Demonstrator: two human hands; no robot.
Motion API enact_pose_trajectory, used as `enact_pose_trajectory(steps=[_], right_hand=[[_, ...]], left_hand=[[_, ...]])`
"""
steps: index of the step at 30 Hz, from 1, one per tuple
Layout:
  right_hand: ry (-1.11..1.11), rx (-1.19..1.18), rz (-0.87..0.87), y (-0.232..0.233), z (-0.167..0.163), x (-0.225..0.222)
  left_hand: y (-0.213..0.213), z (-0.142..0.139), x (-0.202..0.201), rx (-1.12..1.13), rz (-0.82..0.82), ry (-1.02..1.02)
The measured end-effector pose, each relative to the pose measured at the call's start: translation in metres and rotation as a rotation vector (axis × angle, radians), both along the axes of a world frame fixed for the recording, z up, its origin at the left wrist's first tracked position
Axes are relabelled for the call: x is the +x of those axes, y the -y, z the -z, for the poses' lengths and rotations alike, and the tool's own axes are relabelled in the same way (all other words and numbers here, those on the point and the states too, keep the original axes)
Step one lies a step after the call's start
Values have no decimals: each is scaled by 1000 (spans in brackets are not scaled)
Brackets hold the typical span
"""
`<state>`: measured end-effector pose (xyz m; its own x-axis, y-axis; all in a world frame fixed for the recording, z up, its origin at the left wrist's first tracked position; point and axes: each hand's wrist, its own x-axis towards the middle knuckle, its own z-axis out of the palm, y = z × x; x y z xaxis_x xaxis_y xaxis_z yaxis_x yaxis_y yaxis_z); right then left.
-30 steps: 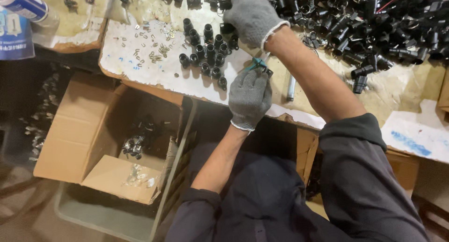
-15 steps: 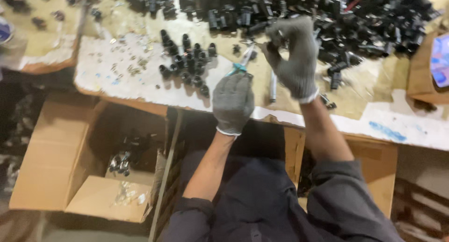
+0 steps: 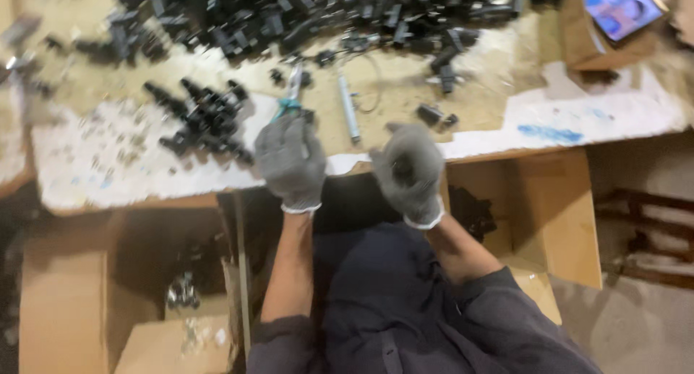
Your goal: The person, wearing gloves, assembles small black plastic lamp holder components at a workbench. They pick parts from the table, fit pieces together by hand, use pliers and a screwdriver-like tool on the assemblies, and place finished units into cardboard boxes below the bench.
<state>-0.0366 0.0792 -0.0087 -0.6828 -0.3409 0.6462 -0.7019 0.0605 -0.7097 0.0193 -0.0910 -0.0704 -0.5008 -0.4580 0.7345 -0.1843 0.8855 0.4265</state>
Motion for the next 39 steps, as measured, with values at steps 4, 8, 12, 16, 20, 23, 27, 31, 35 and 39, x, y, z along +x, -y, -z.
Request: enact_pose_trajectory(steps=[4, 8, 12, 16, 20, 23, 27, 31, 35, 39], right_hand=[[232, 130, -18, -32, 18, 29], [574, 253, -27, -51, 50, 66], [1268, 48, 71, -63, 87, 74], [536, 692, -11, -68, 116, 36], [359, 924, 173, -38, 132, -37], [351, 972, 245, -12, 128, -71], [347, 1018, 219, 13, 129, -67], [356, 1130, 153, 12, 147, -23], [463, 1181, -38, -15, 142, 19], [533, 948, -543, -46, 74, 5]], left_hand=[[-6, -1, -1, -15, -1, 17], [-10, -3, 1, 12, -15, 64], [-13, -7, 1, -27, -13, 94], [-14, -9, -3, -51, -3, 84], [-13, -7, -3, -53, -10, 89], [-10, -9, -2, -22, 31, 53], [-3, -16, -7, -50, -34, 28], [-2, -16, -5, 6, -31, 33], [0, -9, -3, -9, -17, 55], [-2, -11, -6, -6, 10, 60]])
